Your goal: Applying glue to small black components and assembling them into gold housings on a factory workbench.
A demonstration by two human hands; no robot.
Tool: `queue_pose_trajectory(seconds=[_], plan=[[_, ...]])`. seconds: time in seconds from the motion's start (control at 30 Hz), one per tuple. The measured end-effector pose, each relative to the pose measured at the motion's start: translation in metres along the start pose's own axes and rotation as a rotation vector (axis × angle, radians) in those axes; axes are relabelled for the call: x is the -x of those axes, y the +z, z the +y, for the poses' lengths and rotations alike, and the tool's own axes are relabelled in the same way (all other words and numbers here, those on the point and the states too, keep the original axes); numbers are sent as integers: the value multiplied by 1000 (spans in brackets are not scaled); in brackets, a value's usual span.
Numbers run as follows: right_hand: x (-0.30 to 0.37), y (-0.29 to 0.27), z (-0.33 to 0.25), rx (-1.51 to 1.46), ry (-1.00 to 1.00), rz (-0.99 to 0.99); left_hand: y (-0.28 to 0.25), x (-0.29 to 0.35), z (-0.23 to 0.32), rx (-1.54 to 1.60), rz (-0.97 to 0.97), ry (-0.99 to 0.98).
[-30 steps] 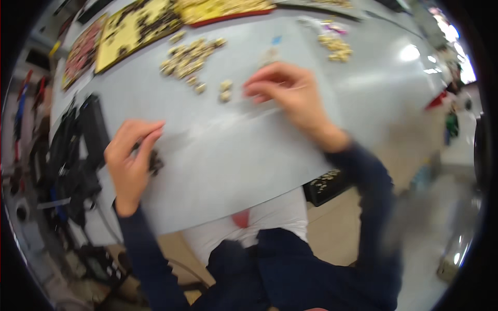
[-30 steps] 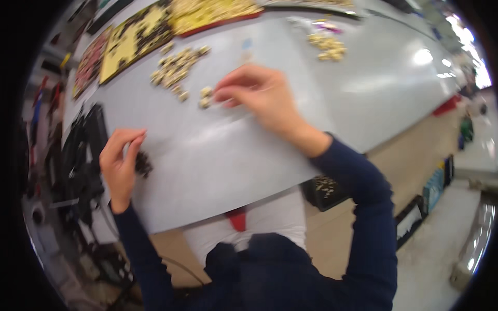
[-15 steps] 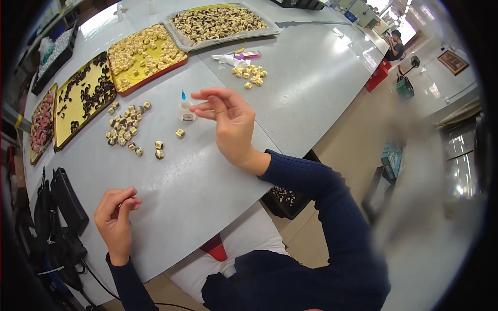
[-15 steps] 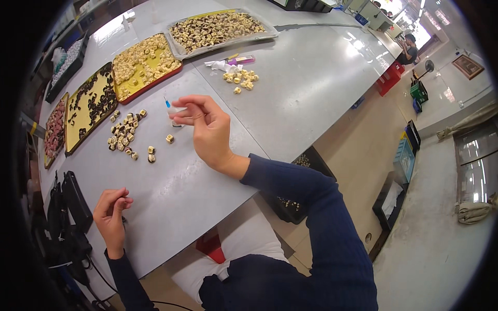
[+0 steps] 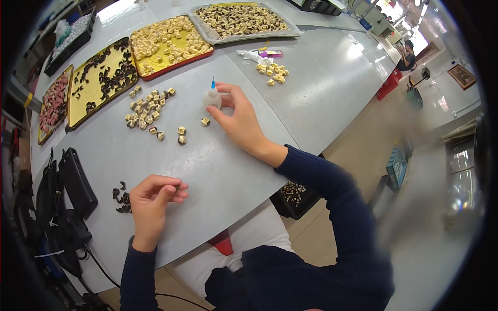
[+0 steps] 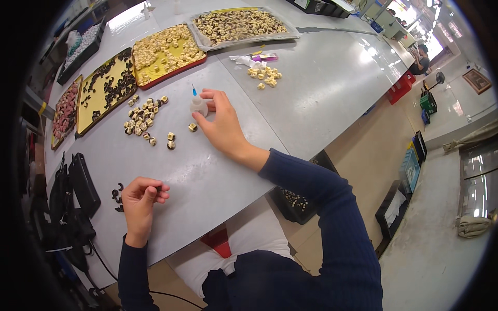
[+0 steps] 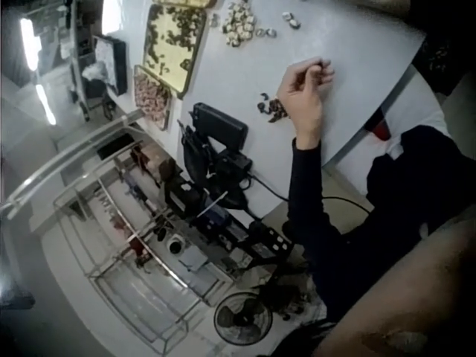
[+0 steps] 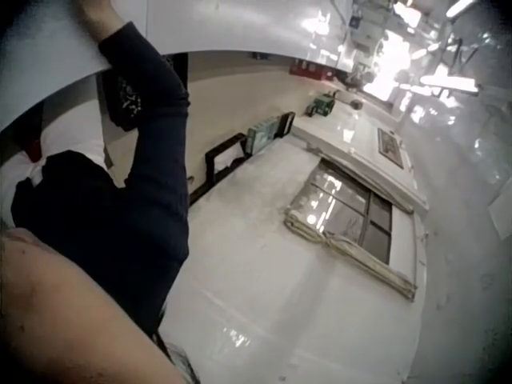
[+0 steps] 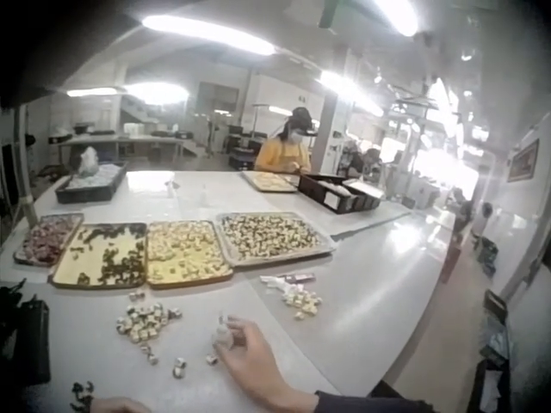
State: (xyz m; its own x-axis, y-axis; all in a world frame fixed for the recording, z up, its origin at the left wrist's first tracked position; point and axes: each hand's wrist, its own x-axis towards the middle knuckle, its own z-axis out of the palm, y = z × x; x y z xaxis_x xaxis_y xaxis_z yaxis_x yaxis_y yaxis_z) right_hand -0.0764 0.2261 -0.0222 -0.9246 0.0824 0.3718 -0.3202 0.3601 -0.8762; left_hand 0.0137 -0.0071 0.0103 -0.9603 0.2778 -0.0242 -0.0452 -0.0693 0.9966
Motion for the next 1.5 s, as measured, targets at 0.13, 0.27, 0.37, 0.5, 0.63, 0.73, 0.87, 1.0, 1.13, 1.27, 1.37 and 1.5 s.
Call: queue_pose_trajectory(seconds=[0.13, 0.27, 0.37, 0.5, 0.63, 0.73, 0.87, 1.0, 1.13, 1.27, 1.37, 1.5], plan=[[-2, 1, -4, 30, 54, -40, 4, -2, 1, 65, -57, -66], [-3, 1, -4, -22, 84, -32, 9, -3, 1, 88, -76, -93], [-3, 1, -2, -196, 90, -16, 7, -4, -3, 43, -101, -103], [3, 2, -17, -415, 149, -123, 6, -4, 3, 40, -84, -192], [4, 2, -32, -549, 154, -290, 11, -4, 7, 78, -49, -214], [3, -3, -33, -613, 216, -384, 17, -7, 4, 160, -47, -241], [4, -6, -32, -715, 240, -458, 21, -11, 1, 218, -60, -216], [5, -13, -35, -903, 314, -516, 22, -11, 0, 266, -143, -204], [6, -18, -40, -927, 333, -530, 21, -10, 1, 322, -151, -249], [11, -16, -45, -844, 310, -516, 20, -9, 2, 366, -156, -272], [9, -19, -43, -762, 271, -590, 19, -8, 0, 361, -156, -312], [14, -12, -49, -769, 240, -528, 20, -9, -2, 370, -159, -350]])
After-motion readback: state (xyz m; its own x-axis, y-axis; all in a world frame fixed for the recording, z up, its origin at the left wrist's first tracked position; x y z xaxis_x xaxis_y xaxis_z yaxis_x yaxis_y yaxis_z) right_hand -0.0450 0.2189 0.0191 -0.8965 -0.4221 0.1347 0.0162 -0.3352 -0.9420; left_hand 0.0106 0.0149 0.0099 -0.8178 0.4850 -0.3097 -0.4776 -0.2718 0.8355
